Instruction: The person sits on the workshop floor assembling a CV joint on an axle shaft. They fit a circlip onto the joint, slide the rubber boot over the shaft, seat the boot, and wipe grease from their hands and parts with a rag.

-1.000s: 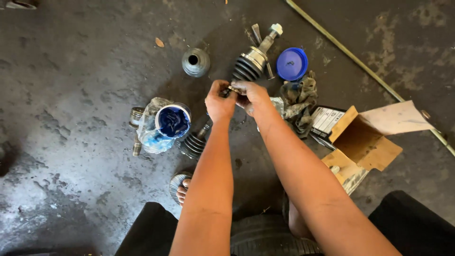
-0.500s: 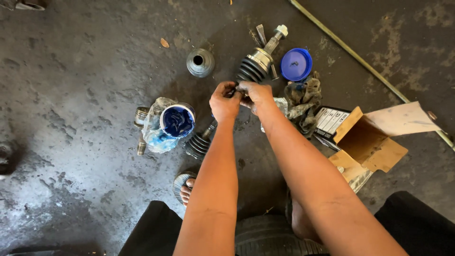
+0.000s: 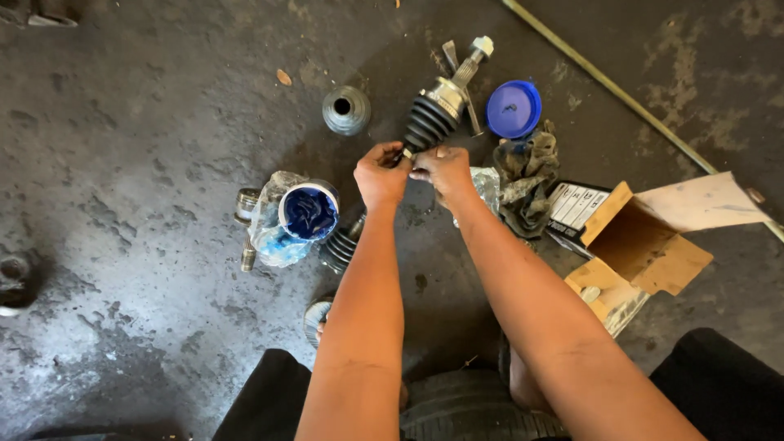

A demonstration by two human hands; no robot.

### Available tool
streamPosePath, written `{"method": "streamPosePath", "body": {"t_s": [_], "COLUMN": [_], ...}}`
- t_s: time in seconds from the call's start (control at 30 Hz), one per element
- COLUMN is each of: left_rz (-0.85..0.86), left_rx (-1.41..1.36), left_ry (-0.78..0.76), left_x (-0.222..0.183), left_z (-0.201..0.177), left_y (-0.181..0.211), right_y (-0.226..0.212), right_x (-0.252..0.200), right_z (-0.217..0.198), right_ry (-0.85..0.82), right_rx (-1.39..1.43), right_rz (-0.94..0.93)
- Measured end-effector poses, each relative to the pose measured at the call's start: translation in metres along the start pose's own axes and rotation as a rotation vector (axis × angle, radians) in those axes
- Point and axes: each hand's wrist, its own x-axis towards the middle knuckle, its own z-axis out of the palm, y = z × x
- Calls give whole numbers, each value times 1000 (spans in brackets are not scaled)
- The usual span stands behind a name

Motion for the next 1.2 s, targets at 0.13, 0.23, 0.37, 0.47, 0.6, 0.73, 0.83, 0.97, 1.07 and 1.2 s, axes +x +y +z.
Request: {"method": "streamPosePath", "body": {"t_s": [0.13, 0.23, 0.37, 0.47, 0.6, 0.73, 0.83, 0.97, 1.07, 1.2], "left_rz": [1, 1, -86, -132, -182, -187, -191, -141, -125, -123], "left_rx": [9, 50, 65, -13, -130, -87, -121, -234, -262, -206], "left_ry": [-4, -11, -78, -113, -141, -152, -131, -82, -75, -85], "left_x": [4, 7, 25, 27, 27, 30, 32, 28, 24, 21], "left_z": [0, 4, 10, 12, 10, 13, 16, 20, 17, 17], "left_y": [-3, -11, -28, -35, -24, -24, -19, -24, -22, -19], "right_y": [12, 29, 37, 25, 32, 32, 34, 28, 22, 19], "right_x": [-6, -2, 15, 4, 2, 3, 7, -4, -15, -22], "right_z": [0, -7, -18, -17, -25, -24, -23, -17, -10, -5], "right_ry": [22, 85, 100, 80, 47, 47, 62, 91, 113, 156], "right_rx": [-10, -9, 62, 101, 205, 197, 210, 223, 204, 210], "right_rz": [-83, -158, -142, -87, -39, -86, -84, -118, -114, -70]}}
